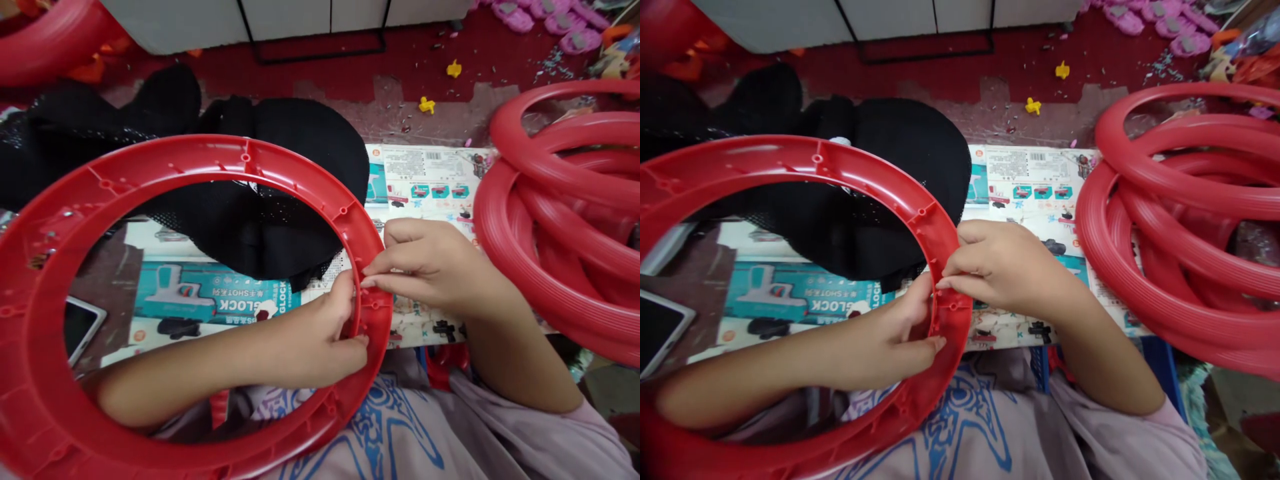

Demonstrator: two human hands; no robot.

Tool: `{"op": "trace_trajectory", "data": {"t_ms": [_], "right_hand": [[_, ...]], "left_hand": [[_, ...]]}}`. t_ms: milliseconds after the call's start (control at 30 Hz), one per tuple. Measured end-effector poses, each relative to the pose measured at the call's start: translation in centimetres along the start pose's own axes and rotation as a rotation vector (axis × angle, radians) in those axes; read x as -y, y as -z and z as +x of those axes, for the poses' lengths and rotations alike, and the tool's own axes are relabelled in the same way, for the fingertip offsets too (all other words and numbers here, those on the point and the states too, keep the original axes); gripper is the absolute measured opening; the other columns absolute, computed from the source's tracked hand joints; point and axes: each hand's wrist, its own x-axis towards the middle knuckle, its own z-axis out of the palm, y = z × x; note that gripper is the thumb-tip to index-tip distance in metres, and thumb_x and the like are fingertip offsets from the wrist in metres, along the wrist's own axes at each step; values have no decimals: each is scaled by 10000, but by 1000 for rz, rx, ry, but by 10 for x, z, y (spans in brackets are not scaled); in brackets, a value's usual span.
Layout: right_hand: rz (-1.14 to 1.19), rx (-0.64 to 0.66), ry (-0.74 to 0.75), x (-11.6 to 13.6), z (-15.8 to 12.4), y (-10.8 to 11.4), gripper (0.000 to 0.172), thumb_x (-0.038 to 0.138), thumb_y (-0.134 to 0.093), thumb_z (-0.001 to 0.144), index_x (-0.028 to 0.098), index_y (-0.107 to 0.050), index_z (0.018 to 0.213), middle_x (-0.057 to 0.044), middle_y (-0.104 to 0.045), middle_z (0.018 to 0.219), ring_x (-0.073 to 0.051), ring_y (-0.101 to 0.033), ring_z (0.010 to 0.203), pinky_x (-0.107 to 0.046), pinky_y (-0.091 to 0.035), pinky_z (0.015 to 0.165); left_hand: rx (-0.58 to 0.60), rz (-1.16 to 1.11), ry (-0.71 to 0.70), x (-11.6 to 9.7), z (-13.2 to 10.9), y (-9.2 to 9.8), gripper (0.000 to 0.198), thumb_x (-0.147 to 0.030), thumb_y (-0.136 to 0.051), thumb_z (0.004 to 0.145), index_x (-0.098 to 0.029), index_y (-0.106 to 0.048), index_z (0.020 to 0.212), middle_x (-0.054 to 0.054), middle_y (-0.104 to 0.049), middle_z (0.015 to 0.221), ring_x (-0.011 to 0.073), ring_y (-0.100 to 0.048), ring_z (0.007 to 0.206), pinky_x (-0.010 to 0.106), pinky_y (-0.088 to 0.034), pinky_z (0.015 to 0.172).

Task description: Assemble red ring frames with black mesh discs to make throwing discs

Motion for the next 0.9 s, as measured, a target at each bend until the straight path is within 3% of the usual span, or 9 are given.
{"op": "trace_trajectory", "data": {"t_ms": [133,267,367,500,567,667,900], "right_hand": [[11,3,0,0,0,-1,110,177,-662,826,144,-713,733,26,-486,646,-68,-461,592,-195,-332,548],[-62,-25,30,2,0,-3,142,199,-629,852,156,-715,749,19,-527,632,-71,-461,565,-202,-325,529],[-107,-15,12,3,-2,-4,161,236,-610,871,166,-710,764,10,-586,623,-87,-514,565,-216,-352,537],[-168,-47,41,3,-5,-4,169,214,-543,908,172,-699,855,-25,-662,742,-116,-585,665,-233,-420,604],[-238,-110,133,2,-5,-5,194,209,-510,924,173,-687,851,-36,-658,758,-129,-581,695,-249,-438,628],[-302,-197,261,1,-4,-8,174,193,-524,916,164,-668,822,-35,-645,725,-136,-561,692,-264,-443,632],[-256,-212,293,-3,-1,-8,146,190,-556,901,164,-641,785,-30,-665,738,-137,-561,704,-301,-431,676]], "left_hand": [[43,-258,-22,-5,4,-3,541,-245,-605,824,-218,-328,1288,58,-574,1048,202,-601,1004,298,-533,799],[-125,-442,-50,-8,12,-5,337,-286,-535,882,-217,-374,1170,-7,-552,872,116,-599,747,231,-510,641],[-199,-291,-21,-7,13,-3,389,-266,-501,890,-242,-309,1228,-37,-537,781,89,-522,587,208,-453,523],[-252,36,4,-7,12,4,335,-217,-492,838,-190,-361,1145,25,-555,944,147,-563,768,282,-503,643],[-212,138,-6,-9,10,6,309,-235,-481,839,-176,-378,1124,56,-544,1043,194,-564,915,345,-514,769],[-126,249,-35,-15,7,7,314,-236,-452,851,-173,-372,1148,59,-538,1050,216,-552,970,384,-494,847],[-3,325,0,-23,-1,9,332,-209,-423,852,-171,-335,1170,85,-533,1162,236,-529,1088,415,-462,943]]}}
